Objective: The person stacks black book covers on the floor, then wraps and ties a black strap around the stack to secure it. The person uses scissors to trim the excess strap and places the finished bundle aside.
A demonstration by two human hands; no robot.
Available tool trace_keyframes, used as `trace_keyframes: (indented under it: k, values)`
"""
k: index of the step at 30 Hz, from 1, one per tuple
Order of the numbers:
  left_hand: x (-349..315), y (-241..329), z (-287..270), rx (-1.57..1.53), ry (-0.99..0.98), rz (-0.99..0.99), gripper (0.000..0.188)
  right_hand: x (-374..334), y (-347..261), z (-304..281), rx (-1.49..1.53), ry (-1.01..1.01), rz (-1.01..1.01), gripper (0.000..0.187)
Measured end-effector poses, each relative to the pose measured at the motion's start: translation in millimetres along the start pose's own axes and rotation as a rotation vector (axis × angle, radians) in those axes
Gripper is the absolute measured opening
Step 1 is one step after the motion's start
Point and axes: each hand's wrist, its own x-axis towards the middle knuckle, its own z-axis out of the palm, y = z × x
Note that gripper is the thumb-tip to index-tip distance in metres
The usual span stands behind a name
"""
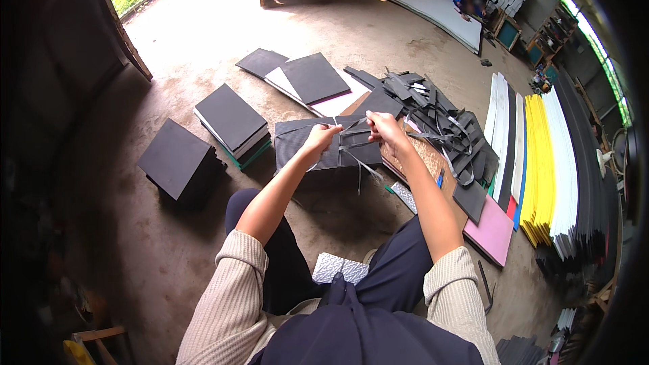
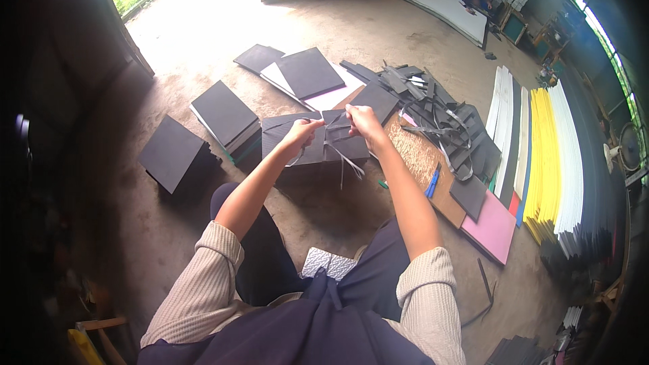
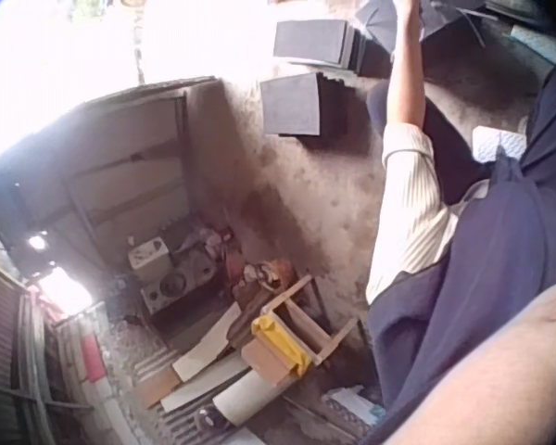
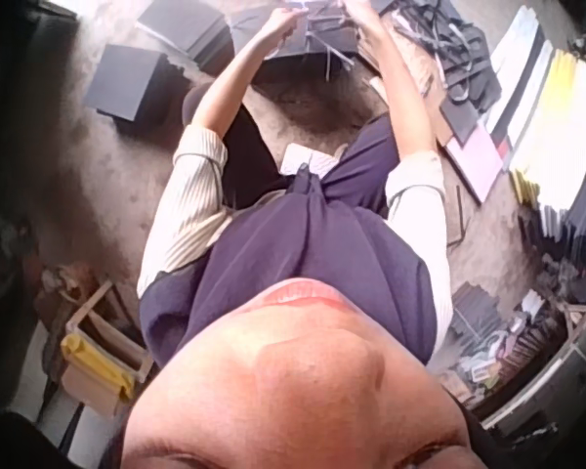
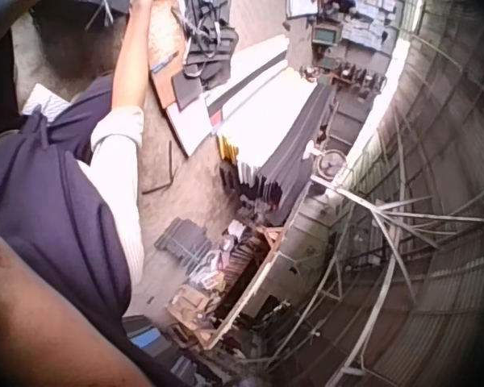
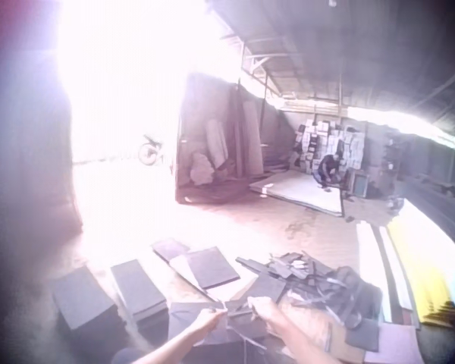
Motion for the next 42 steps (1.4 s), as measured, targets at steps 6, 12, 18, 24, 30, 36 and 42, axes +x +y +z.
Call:
trace_keyframes:
  k: [6,12,18,24,30,36,42]
  values:
    - [-14,-3,8,0.654,0.15,0.298,0.024,-19,-86,-14,-0.531,0.017,-0.053,0.03]
    - [11,-29,-12,0.56,0.148,0.493,0.033,-9,-81,-23,-0.638,0.069,-0.184,0.033]
    - [7,-27,16,0.9,0.309,0.271,0.028,8,-41,-43,-0.302,0.071,-0.365,0.03]
    - [4,-18,10,0.793,0.215,0.357,0.013,10,-29,-31,-0.027,0.017,-0.148,0.016]
    - [6,-8,9,0.846,0.347,0.299,0.014,5,-1,-14,-1.581,-0.178,-0.323,0.032]
    - [16,-27,15,1.001,0.425,0.469,0.01,13,0,-5,-1.144,0.078,-0.566,0.024]
    - [21,-28,24,0.85,0.359,0.455,0.009,21,-9,16,-0.841,0.134,-0.604,0.027]
